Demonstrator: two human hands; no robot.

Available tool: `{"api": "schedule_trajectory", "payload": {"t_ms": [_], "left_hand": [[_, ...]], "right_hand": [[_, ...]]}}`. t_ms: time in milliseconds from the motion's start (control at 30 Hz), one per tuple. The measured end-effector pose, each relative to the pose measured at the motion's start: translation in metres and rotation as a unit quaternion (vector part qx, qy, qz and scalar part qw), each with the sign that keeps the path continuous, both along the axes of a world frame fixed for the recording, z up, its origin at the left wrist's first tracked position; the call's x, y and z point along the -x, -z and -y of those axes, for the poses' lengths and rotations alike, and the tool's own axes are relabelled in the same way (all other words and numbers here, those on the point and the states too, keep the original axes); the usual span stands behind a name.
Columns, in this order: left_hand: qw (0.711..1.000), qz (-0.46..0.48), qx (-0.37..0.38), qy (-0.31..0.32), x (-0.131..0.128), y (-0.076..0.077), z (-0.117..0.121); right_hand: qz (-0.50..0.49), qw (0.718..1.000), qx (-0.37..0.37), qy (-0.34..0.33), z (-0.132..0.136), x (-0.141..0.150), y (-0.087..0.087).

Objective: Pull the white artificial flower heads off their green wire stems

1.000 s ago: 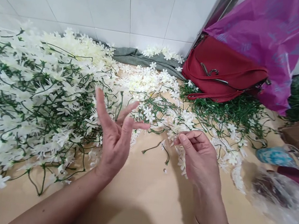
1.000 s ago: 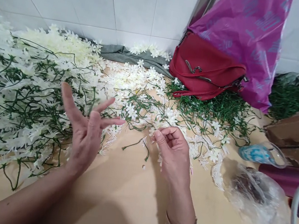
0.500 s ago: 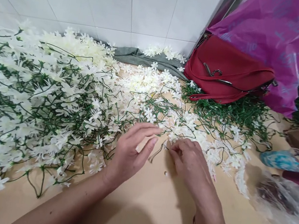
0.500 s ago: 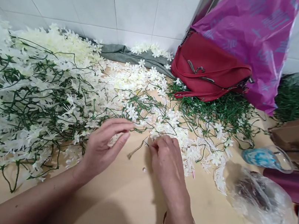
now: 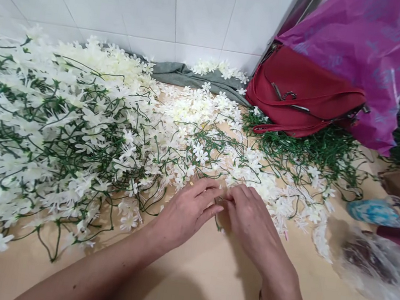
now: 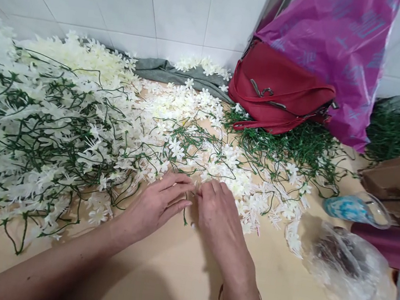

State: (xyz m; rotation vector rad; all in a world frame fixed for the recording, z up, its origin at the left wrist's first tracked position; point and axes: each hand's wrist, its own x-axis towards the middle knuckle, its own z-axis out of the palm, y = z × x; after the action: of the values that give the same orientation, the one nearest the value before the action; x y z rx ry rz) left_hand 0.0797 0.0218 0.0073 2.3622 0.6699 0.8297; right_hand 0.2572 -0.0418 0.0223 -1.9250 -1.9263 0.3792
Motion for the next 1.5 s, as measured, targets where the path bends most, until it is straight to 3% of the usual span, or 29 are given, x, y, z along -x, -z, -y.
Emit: {"api": "schedule_trajectory", "payload": {"t_ms": [100,233,367,467,533,633,733,867,1000,1200,1500], "left_hand": [[0.999,0.025,0.030,-0.005,0.002,-0.002,-0.005],[0.994,0.084,0.069,-0.023,0.006,-0.003,-0.014],[0.976,0.117,0.165,-0.082,0.008,-0.005,-0.017],[0.936,0.161,0.304,-0.076,0.007,-0.005,-0.017],[0.914,0.178,0.358,-0.072,0.006,-0.006,-0.016],[0.891,0.206,0.398,-0.072,0.004,-0.007,-0.015],[0.860,0.262,0.435,-0.059,0.002,-0.006,-0.017],[0.842,0.304,0.441,-0.064,0.001,-0.004,-0.019],[0.877,0.266,0.393,-0.077,0.001,-0.005,-0.016],[0.915,0.228,0.320,-0.087,0.002,-0.011,-0.013],[0.864,0.267,0.418,-0.084,0.005,-0.005,-0.016]], "right_hand": [[-0.130,0.991,0.002,0.019,-0.001,0.004,-0.004],[-0.257,0.959,-0.047,0.107,-0.006,0.004,-0.005],[-0.163,0.977,-0.066,0.117,-0.011,0.005,0.005],[-0.060,0.990,-0.058,0.110,-0.014,0.011,0.013],[-0.032,0.994,-0.056,0.089,-0.014,0.013,0.015],[-0.073,0.991,-0.069,0.093,-0.013,0.011,0.013],[-0.180,0.964,-0.110,0.163,-0.009,0.008,0.008],[-0.387,0.901,-0.095,0.171,-0.007,0.014,0.003],[-0.503,0.850,-0.068,0.143,-0.007,0.024,-0.002],[-0.502,0.850,-0.060,0.149,-0.007,0.026,-0.005],[-0.500,0.840,-0.105,0.182,-0.005,0.025,-0.005]]}}
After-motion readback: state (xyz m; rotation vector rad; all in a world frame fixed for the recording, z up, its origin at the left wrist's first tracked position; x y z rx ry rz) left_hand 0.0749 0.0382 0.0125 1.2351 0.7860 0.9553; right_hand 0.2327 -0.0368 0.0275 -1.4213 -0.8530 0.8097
